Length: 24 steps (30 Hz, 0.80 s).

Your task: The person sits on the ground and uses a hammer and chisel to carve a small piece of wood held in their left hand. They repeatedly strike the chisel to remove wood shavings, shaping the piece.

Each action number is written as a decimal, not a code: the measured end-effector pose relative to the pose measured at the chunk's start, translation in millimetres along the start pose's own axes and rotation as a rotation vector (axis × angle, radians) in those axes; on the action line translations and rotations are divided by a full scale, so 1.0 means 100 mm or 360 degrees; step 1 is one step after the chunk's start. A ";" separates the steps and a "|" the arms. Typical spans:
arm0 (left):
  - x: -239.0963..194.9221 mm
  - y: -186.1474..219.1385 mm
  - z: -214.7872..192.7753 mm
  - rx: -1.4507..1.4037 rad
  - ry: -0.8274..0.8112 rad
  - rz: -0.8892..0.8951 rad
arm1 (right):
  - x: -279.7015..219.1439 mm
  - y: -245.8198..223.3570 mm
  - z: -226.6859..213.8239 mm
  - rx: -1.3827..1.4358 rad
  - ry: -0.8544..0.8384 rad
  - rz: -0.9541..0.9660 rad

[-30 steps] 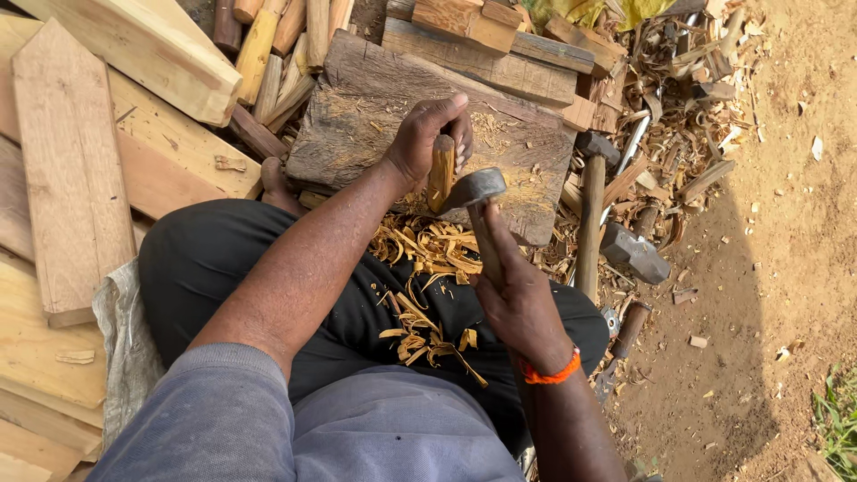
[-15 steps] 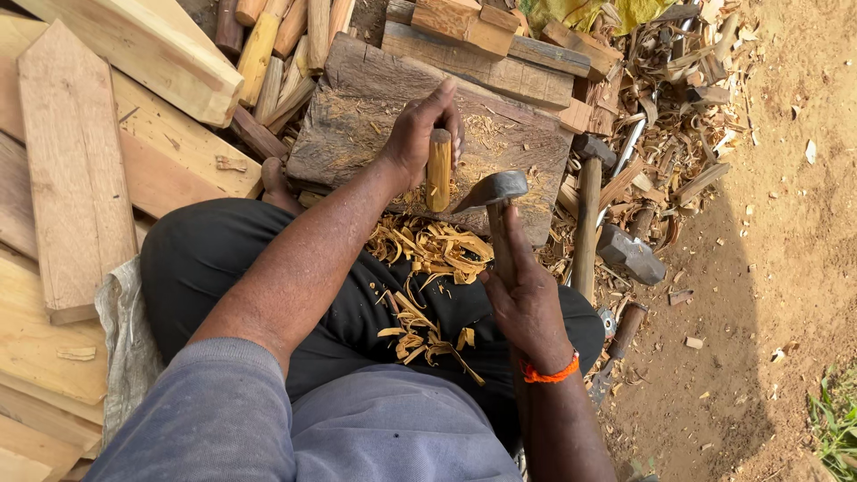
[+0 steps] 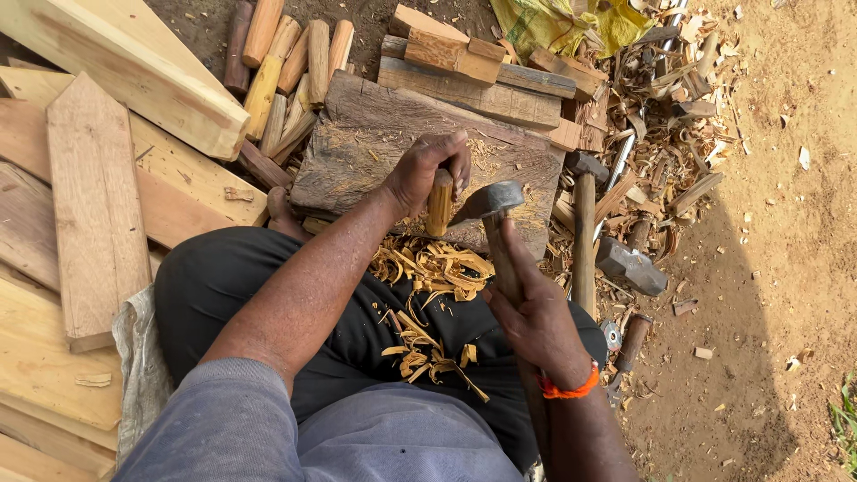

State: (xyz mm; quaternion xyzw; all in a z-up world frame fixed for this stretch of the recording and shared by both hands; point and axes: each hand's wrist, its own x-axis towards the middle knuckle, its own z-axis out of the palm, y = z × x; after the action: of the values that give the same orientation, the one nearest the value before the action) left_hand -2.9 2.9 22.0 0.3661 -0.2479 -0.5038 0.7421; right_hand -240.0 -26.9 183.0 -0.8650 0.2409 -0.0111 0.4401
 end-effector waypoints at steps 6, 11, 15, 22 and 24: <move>0.05 -0.12 -0.03 0.0120 -0.0009 -0.0019 | -0.10 -0.49 -0.31 -0.0008 0.0136 -0.0050; 0.05 -0.12 -0.02 -0.0023 -0.0027 -0.0014 | 0.14 -0.56 -0.12 -0.0266 0.0077 -0.0505; 0.06 -0.16 -0.03 0.0147 0.0018 0.0020 | 0.04 -0.57 -0.15 -0.0144 0.0145 -0.0323; 0.06 -0.19 -0.02 0.0015 -0.0027 0.0006 | -0.01 -0.57 -0.16 -0.0214 0.0121 -0.0259; 0.06 -0.16 0.03 -0.0103 -0.0050 -0.0001 | 0.10 -0.50 -0.04 -0.0189 -0.0018 -0.0235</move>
State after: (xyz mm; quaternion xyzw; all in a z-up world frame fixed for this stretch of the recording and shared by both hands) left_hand -11.7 -7.4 10.7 0.3339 -0.2430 -0.5176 0.7494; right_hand -211.7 -9.1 221.6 -0.9050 0.1741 -0.0245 0.3873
